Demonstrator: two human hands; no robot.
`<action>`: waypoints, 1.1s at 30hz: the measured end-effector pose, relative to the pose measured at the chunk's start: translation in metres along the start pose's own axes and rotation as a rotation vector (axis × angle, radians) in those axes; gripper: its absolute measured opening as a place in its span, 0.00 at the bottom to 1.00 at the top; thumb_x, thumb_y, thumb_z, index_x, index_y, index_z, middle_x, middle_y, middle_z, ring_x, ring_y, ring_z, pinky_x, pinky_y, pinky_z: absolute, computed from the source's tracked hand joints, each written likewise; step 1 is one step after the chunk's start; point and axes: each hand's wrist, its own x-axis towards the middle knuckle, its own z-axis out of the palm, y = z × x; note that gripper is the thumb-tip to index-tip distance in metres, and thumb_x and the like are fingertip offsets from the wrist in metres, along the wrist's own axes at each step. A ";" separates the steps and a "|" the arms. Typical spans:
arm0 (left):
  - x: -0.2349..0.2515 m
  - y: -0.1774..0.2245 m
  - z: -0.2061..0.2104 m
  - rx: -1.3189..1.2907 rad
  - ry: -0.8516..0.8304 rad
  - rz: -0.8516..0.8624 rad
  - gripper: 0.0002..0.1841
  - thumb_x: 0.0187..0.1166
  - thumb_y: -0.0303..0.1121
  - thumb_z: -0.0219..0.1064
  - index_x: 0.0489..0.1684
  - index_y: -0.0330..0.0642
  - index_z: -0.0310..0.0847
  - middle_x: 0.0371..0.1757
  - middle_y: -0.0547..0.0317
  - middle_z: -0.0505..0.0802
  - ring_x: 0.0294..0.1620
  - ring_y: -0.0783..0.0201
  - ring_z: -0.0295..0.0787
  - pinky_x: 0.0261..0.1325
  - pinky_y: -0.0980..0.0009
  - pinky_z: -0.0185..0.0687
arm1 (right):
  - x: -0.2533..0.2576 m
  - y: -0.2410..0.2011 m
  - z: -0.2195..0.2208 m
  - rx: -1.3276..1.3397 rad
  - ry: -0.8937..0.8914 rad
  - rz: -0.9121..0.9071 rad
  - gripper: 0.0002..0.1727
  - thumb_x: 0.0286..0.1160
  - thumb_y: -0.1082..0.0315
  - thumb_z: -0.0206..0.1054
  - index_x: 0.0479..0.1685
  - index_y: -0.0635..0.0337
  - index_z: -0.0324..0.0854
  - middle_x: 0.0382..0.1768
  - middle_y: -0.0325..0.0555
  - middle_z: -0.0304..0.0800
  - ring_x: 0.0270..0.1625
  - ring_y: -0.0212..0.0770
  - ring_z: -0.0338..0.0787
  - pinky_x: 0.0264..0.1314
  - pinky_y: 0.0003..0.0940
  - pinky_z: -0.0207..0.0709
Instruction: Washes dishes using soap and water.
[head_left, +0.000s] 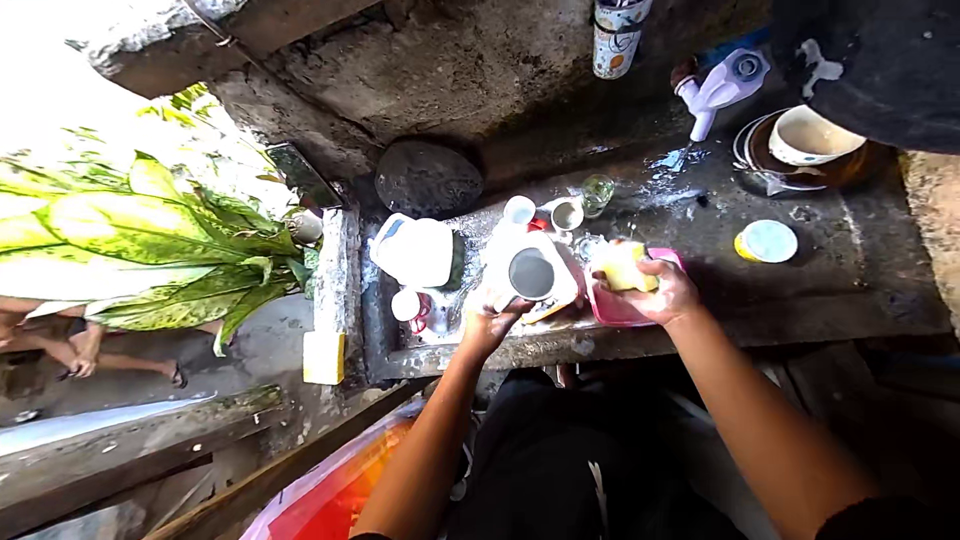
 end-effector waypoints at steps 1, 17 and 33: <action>0.000 -0.002 0.003 -0.011 -0.018 -0.012 0.07 0.75 0.31 0.76 0.41 0.36 0.93 0.42 0.52 0.98 0.46 0.58 0.97 0.58 0.58 0.94 | -0.005 -0.001 0.020 -0.062 -0.054 -0.091 0.28 0.59 0.67 0.62 0.67 0.53 0.77 0.53 0.50 0.91 0.47 0.46 0.92 0.48 0.44 0.90; 0.002 -0.013 0.034 -0.705 0.095 -0.331 0.11 0.85 0.30 0.61 0.55 0.30 0.77 0.38 0.54 0.93 0.39 0.62 0.93 0.50 0.63 0.92 | 0.042 0.031 0.113 -1.291 -0.142 -0.869 0.17 0.76 0.69 0.69 0.59 0.70 0.83 0.60 0.62 0.88 0.67 0.54 0.86 0.75 0.53 0.78; -0.027 -0.077 -0.092 -0.047 0.248 -0.560 0.27 0.88 0.50 0.61 0.69 0.32 0.79 0.56 0.42 0.92 0.51 0.54 0.92 0.54 0.54 0.90 | 0.022 0.030 -0.051 -1.515 0.204 -0.131 0.38 0.77 0.64 0.70 0.86 0.70 0.62 0.81 0.71 0.70 0.85 0.64 0.70 0.89 0.58 0.62</action>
